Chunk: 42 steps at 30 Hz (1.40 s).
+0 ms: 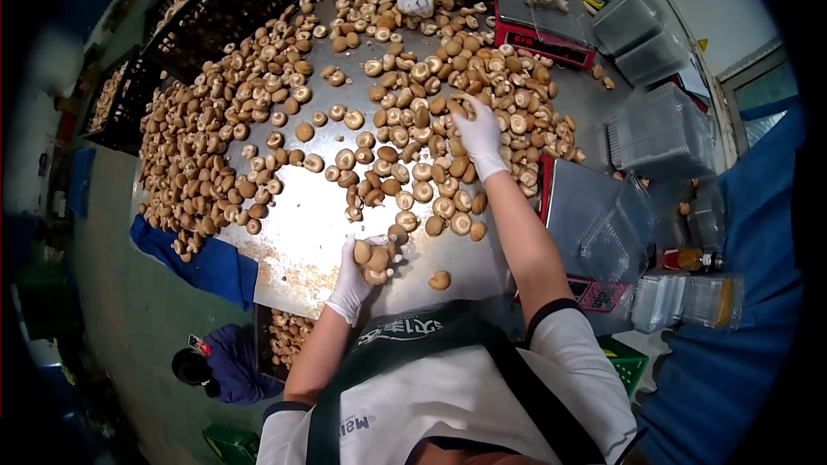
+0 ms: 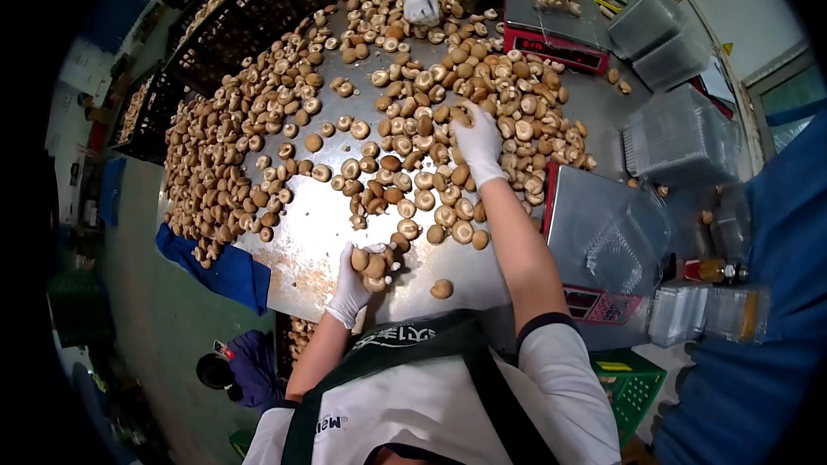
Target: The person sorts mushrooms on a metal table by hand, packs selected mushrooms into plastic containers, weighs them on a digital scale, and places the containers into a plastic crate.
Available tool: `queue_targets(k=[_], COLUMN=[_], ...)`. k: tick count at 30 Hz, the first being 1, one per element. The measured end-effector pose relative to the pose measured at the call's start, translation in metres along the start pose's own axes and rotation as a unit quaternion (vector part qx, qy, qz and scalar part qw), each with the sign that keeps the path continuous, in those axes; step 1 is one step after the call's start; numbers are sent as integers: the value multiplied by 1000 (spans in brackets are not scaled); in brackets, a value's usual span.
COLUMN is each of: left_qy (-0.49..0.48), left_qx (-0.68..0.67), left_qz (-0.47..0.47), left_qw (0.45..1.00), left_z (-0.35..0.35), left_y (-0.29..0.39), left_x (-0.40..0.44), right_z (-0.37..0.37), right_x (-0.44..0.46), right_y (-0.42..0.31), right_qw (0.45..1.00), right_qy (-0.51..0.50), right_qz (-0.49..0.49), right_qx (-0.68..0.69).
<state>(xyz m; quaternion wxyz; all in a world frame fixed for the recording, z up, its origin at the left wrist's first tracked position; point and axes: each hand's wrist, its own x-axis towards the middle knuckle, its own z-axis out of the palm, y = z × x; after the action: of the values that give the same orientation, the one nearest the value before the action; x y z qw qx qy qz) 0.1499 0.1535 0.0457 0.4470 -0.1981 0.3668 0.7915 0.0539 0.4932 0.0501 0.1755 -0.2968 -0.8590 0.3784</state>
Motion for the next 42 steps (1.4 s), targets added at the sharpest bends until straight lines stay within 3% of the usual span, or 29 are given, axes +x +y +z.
queue_targets(k=[2, 3, 4, 5, 7, 11, 14, 15, 16, 18, 20, 21, 22, 24, 30, 32, 34, 35, 36, 37, 38, 39, 41, 42], left_qy=[7, 16, 23, 10, -10, -58, -94, -104, -114, -115, -114, -207, -97, -169, -125, -125, -121, -115, -124, -135, -145, -172, -168, -167], left_qx=[1, 0, -2, -19, 0, 35, 65, 79, 92, 99, 90, 56, 96, 15, -2, 20, 60, 29, -1, -32, -63, -57, -49, -44], left_qz=[8, 7, 5, 4, -4, -6, 6, 10, 15, 7, 0, -52, -92, -148, -106, -99, -104, -107, -97, -86, -74, -58, -48, -42], left_qw=[1000, 1000, 1000, 1000, 1000, 998, 993, 991, 989, 988, 989, 975, 986, 974, 986, 987, 985, 987, 988, 987, 985, 982, 983, 984], left_z=[3, 7, 9, 8, 11, 32, 47, 52, 56, 62, 65, 38, 35, 14, 4, 5, 3, 1, 1, 4, 5, 5, 0, -2], left_y=[2, 4, 5, 5, 6, 9, 6, 6, 6, 4, 1, -5, -10, -19, -18, -11, -7, -7, -4, 0, 4, 8, 11, 12], left_x=[1, -1, -1, 1, 3, 1, -2, -5, -7, -12, -16, -4, -5, -5, -11, -9, -5, -2, 0, 3, 5, 9, 13, 16], right_z=[19, 13, 17, 18, 1, -45, -56, -56, -67, -84, -76, -66, -56, -47, -17, -22, -9, -8, -5, -11, 2, 24, 28, 41], right_x=[12, 17, 24, 24, 12, -45, -74, -80, -93, -121, -159, -174, -185, -193, -158, -146, -140, -128, -118, -100, -82, -55, -8, 11], right_y=[8, -1, 10, 23, 25, 1, 3, 7, -10, -42, -59, -56, -51, -43, -34, -65, -84, -91, -97, -108, -105, -92, -88, -70], right_qw=[988, 983, 990, 982, 927, 804, 775, 777, 821, 935, 912, 913, 908, 892, 856, 812, 759, 729, 749, 810, 894, 955, 977, 963], right_qy=[-97, -128, -114, -119, -105, -137, -182, -202, -209, -240, -353, -370, -386, -422, -462, -562, -607, -655, -644, -553, -429, -283, -130, -169], right_qz=[48, 83, 81, 97, 153, 209, 127, 90, 104, -15, -57, -104, -149, -143, -190, -128, -234, -198, -153, -193, -120, -90, -60, 0], right_qx=[-114, -99, -36, 112, 325, 540, 592, 590, 521, 258, 202, 133, 64, 76, 133, 93, 28, -13, -5, 26, -57, -13, -159, -212])
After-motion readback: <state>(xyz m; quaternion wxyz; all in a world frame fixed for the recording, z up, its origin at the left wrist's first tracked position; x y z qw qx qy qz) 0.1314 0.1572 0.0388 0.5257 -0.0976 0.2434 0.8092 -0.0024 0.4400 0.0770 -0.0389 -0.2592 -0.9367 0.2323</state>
